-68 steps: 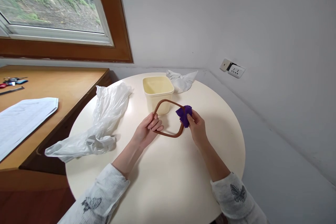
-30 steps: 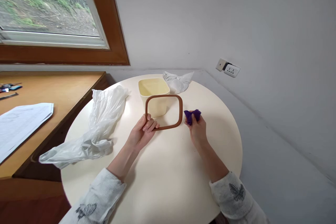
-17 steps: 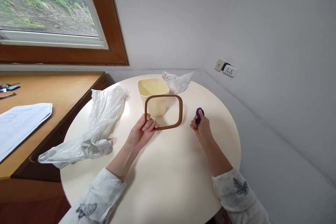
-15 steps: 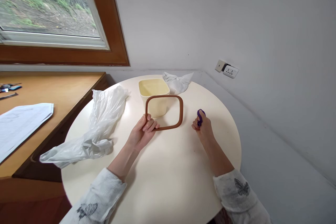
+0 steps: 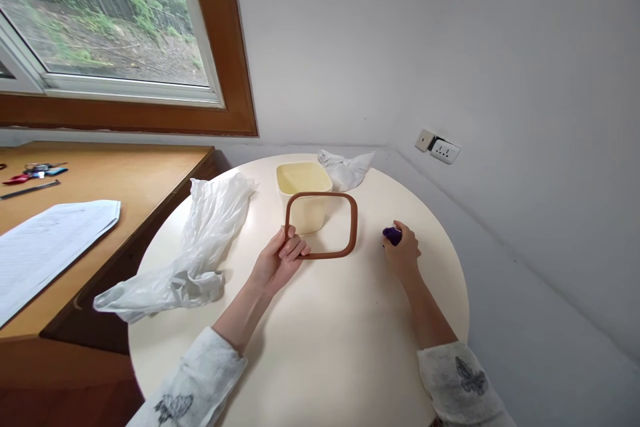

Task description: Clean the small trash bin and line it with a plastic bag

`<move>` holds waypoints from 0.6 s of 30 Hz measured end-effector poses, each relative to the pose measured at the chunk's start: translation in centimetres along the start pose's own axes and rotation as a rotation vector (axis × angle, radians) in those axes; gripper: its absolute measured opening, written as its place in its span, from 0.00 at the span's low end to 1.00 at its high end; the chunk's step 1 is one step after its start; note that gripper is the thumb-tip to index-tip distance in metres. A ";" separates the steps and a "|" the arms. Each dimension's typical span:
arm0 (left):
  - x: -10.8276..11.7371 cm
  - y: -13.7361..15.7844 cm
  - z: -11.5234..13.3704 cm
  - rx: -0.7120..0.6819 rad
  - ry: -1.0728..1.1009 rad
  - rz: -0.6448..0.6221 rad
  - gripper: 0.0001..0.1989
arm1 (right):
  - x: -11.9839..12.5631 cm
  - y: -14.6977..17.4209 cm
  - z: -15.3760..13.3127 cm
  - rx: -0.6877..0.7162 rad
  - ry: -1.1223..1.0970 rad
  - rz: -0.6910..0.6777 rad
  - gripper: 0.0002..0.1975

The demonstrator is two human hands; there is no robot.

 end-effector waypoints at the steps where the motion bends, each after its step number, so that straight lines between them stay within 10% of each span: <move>1: 0.0 0.0 0.0 0.007 0.006 0.006 0.16 | 0.1 0.2 -0.3 0.018 0.028 0.022 0.27; 7: 0.2 0.0 0.0 0.023 0.007 0.027 0.18 | 1.6 3.8 -4.3 0.321 -0.140 0.118 0.16; 18: 0.2 0.4 -0.6 0.052 -0.089 -0.008 0.18 | -4.4 11.8 -7.1 0.414 -0.288 -0.460 0.14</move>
Point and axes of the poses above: each hand's wrist, its own y-axis away from the middle knuckle, its own x-axis out of the back of the hand, z = x × y, the point moved 10 cm from there along -y, towards the middle knuckle, and after that the axes turned 12 degrees about -x, right-handed, at the moved point
